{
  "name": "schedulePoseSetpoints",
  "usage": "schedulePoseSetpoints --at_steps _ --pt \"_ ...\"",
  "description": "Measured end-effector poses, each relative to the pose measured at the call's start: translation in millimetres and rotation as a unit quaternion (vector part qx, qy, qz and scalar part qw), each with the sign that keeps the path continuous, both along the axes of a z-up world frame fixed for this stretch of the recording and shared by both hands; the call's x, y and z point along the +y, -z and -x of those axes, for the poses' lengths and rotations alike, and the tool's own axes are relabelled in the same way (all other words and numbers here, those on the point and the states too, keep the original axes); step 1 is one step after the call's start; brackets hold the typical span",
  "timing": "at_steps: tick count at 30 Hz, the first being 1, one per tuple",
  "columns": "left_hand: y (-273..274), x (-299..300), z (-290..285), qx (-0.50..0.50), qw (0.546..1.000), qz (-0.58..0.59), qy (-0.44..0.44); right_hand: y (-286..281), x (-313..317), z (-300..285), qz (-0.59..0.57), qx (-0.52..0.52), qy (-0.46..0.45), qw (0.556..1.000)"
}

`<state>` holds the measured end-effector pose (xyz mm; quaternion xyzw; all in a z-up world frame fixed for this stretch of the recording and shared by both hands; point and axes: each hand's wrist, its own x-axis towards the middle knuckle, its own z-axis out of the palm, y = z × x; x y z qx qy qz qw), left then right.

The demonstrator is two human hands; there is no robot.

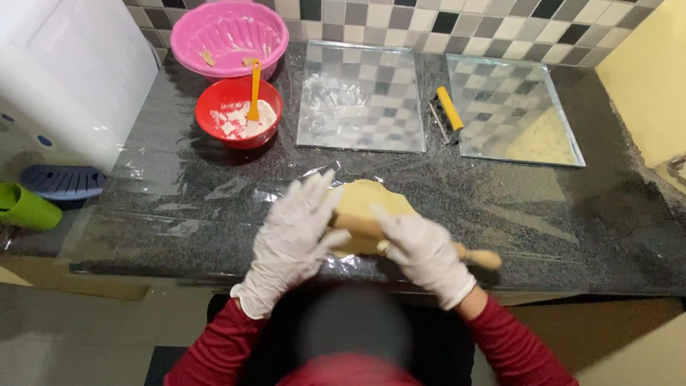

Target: Rolling out a piece of dough on a plastic-covered kitchen counter using a wooden rolling pin to achieve a flat, even thickness.

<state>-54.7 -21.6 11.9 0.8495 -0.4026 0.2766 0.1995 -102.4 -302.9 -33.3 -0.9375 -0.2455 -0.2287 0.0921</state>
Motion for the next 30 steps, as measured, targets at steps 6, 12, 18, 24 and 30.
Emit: schedulePoseSetpoints --at_steps 6,12,18,24,30 --pt "51.8 0.5 0.0 0.094 0.986 -0.140 -0.015 -2.9 2.7 28.9 0.064 0.031 0.067 0.995" --pt "29.4 -9.1 -16.0 0.112 0.976 -0.188 -0.021 9.8 -42.1 15.9 0.154 0.084 0.186 0.967" --pt "-17.9 -36.6 -67.0 0.163 0.915 -0.368 -0.013 -23.8 -53.3 -40.0 0.078 0.194 0.214 0.954" --pt "-26.8 -61.4 -112.3 0.183 0.934 -0.302 -0.041 -17.6 -77.5 -92.0 -0.035 0.034 0.205 0.978" --pt "6.0 -77.5 -167.7 0.129 0.979 -0.142 -0.067 16.8 -112.4 -158.2 -0.048 -0.105 0.159 0.981"
